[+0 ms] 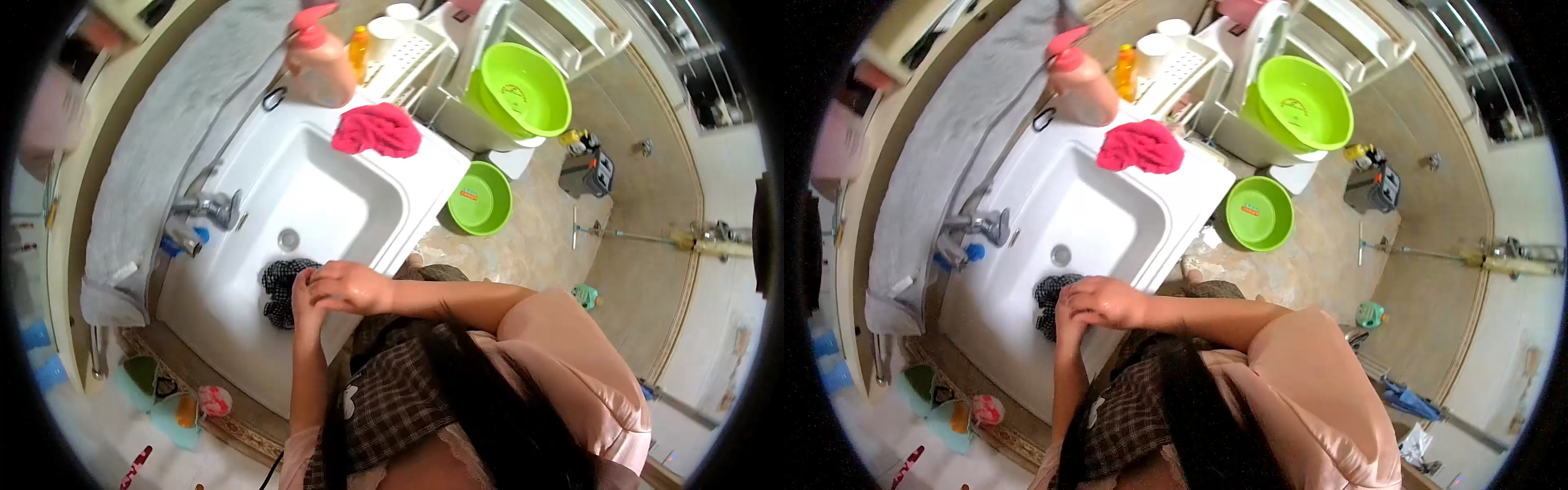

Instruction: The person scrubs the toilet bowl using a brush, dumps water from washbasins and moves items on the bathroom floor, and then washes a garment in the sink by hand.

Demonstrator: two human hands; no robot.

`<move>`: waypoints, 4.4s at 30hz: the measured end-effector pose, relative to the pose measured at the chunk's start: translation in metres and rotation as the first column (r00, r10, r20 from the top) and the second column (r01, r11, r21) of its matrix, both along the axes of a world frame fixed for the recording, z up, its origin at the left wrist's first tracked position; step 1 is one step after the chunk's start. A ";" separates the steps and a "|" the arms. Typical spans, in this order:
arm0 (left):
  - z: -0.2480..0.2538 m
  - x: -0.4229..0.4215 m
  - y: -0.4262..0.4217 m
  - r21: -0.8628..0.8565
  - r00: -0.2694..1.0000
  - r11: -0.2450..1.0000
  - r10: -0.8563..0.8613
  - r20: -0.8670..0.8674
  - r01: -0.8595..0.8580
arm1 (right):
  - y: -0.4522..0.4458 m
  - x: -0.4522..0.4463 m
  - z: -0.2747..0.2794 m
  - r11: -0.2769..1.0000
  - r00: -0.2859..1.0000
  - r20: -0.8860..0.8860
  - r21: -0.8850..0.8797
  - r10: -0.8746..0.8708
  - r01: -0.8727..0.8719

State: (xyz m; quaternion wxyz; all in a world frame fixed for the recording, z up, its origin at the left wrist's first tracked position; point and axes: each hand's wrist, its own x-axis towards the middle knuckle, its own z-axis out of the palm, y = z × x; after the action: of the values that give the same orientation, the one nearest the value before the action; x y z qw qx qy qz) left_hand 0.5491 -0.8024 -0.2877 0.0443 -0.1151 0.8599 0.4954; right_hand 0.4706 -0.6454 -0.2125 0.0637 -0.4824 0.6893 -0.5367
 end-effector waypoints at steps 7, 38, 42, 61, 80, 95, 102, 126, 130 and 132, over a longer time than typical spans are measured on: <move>0.016 -0.071 0.070 0.237 0.999 0.971 -0.033 0.025 0.026 | 0.064 -0.020 0.029 0.985 0.989 0.060 -0.106 -0.133 0.139; -0.032 -0.239 0.433 -0.168 0.877 0.874 -0.411 0.247 0.456 | 0.534 -0.068 -0.059 0.620 0.490 0.380 0.471 -0.785 0.627; -0.030 -0.284 0.471 -0.138 0.775 0.790 -0.524 0.353 0.597 | 0.566 -0.091 -0.079 0.571 0.365 0.448 0.528 -0.816 0.628; -0.189 -0.681 0.572 -0.442 0.867 0.756 -0.341 0.364 0.483 | 0.757 -0.403 -0.259 -0.110 -0.298 0.096 0.790 -0.950 0.604; -0.162 -0.600 0.578 -0.071 0.960 0.997 0.030 0.277 -0.011 | 0.811 -0.376 -0.261 -0.159 -0.560 0.659 0.566 -0.502 0.809; 0.009 -0.321 0.473 0.450 0.981 0.873 0.184 0.058 -0.191 | 0.762 -0.254 0.016 0.353 0.097 0.594 0.332 -0.799 0.875; 0.099 -0.200 0.403 0.395 0.898 0.826 0.439 -0.006 -0.401 | 0.696 -0.223 0.073 0.587 0.354 0.562 0.311 -0.748 0.747; 0.118 0.005 0.198 0.766 0.606 0.276 0.775 0.179 -0.580 | 0.364 -0.197 0.220 0.824 0.611 0.554 0.345 -0.566 0.450; 0.115 0.016 0.187 0.773 0.599 0.240 0.771 0.215 -0.587 | 0.338 -0.190 0.229 0.826 0.627 0.538 0.373 -0.564 0.424; 0.117 0.022 0.184 0.774 0.599 0.218 0.762 0.245 -0.594 | 0.327 -0.187 0.229 0.835 0.633 0.545 0.374 -0.550 0.403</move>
State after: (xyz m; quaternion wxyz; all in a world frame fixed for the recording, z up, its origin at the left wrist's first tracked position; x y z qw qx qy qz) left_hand 0.5708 -0.6184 -0.1711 -0.2120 -0.3992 0.3986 0.7980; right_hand 0.2836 -0.3181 0.0161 0.1990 -0.0624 0.7836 -0.5852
